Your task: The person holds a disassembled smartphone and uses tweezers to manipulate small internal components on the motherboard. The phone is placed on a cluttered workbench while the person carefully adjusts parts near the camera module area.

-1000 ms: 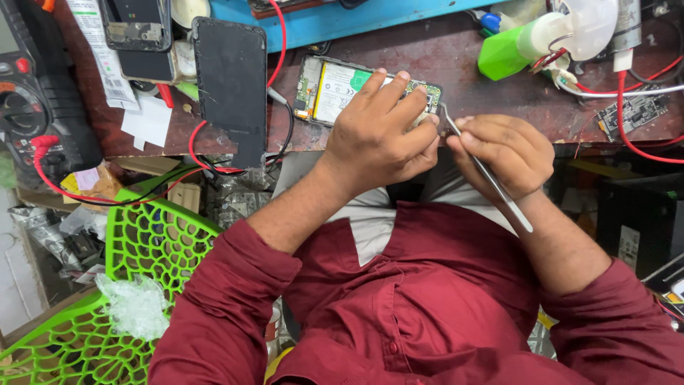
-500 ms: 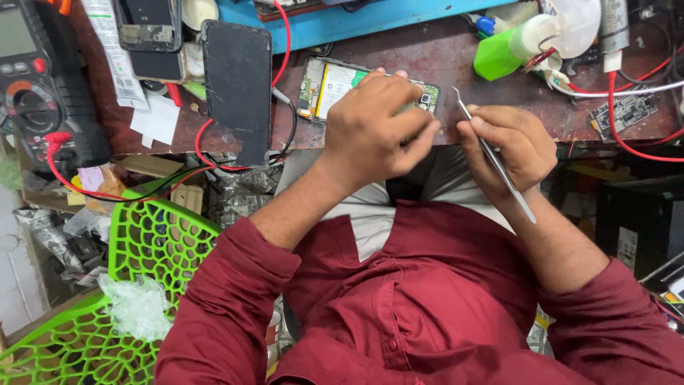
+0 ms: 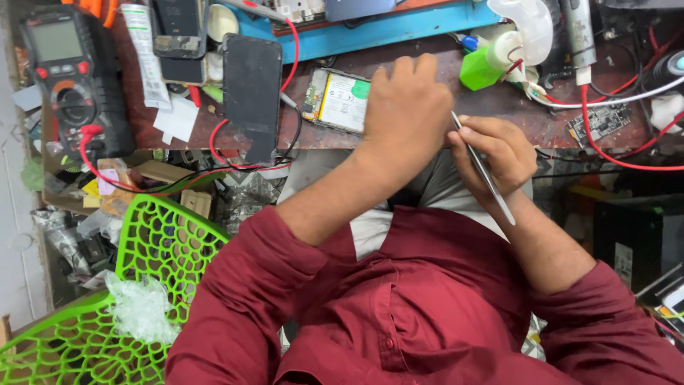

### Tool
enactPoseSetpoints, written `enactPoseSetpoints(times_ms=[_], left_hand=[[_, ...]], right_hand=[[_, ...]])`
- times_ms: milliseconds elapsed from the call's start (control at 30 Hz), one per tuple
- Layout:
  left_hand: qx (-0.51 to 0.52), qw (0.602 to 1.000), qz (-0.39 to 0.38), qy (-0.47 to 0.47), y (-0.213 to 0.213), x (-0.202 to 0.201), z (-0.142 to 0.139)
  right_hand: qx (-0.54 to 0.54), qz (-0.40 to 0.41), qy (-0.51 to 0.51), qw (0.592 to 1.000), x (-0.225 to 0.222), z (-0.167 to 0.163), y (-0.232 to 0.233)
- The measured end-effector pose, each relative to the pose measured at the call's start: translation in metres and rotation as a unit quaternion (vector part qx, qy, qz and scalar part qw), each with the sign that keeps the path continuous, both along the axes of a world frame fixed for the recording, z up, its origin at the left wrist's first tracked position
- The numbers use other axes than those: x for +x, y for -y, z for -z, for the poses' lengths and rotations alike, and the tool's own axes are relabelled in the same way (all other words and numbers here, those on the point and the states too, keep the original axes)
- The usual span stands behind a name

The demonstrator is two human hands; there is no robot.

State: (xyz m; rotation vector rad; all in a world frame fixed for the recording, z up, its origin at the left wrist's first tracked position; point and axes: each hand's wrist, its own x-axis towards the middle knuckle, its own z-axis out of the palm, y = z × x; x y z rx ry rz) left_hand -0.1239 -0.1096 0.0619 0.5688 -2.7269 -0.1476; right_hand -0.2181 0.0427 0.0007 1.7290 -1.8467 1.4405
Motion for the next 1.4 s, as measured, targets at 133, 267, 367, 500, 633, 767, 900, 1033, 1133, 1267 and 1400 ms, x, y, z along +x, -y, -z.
enactPoseSetpoints(times_ms=[133,267,367,500,633,767,900,1033,1133,1267,1400], left_hand=[[-0.034,0.996,-0.038,0.067,-0.006,-0.019,0.007],[-0.068,0.993,0.004,0.092,0.003,-0.022,0.018],[-0.102,0.994,0.038,0.032,0.010,-0.016,0.022],[-0.078,0.985,0.083,-0.129,0.026,0.006,0.017],[-0.009,0.988,0.031,-0.149,0.044,0.041,0.003],[0.023,0.990,0.049,-0.127,0.044,0.064,-0.005],[0.052,0.979,0.120,-0.159,0.045,0.068,-0.008],[0.048,0.968,0.213,-0.124,0.055,0.068,-0.006],[0.010,0.977,0.197,-0.077,0.052,0.067,0.001],[0.035,0.983,0.170,-0.067,0.046,0.070,0.011],[0.033,0.988,0.126,-0.080,0.037,0.069,0.016]], right_hand=[[-0.046,0.013,-0.003,0.999,-0.002,0.009,-0.001],[-0.065,0.012,0.014,0.998,-0.004,0.017,-0.004],[-0.064,0.000,0.035,0.997,-0.004,0.018,-0.005],[-0.058,0.005,0.036,0.998,-0.003,0.017,-0.005],[-0.030,0.015,0.004,0.999,-0.003,0.009,-0.006],[-0.007,-0.045,0.001,0.999,-0.007,-0.004,-0.008],[0.063,0.003,0.039,0.997,-0.002,-0.014,-0.013],[0.076,0.006,0.099,0.992,-0.001,-0.019,-0.014],[0.110,-0.002,0.102,0.989,-0.005,-0.025,-0.015],[0.124,-0.020,0.118,0.985,-0.006,-0.037,-0.013],[0.141,-0.009,0.100,0.985,0.000,-0.050,-0.008]])
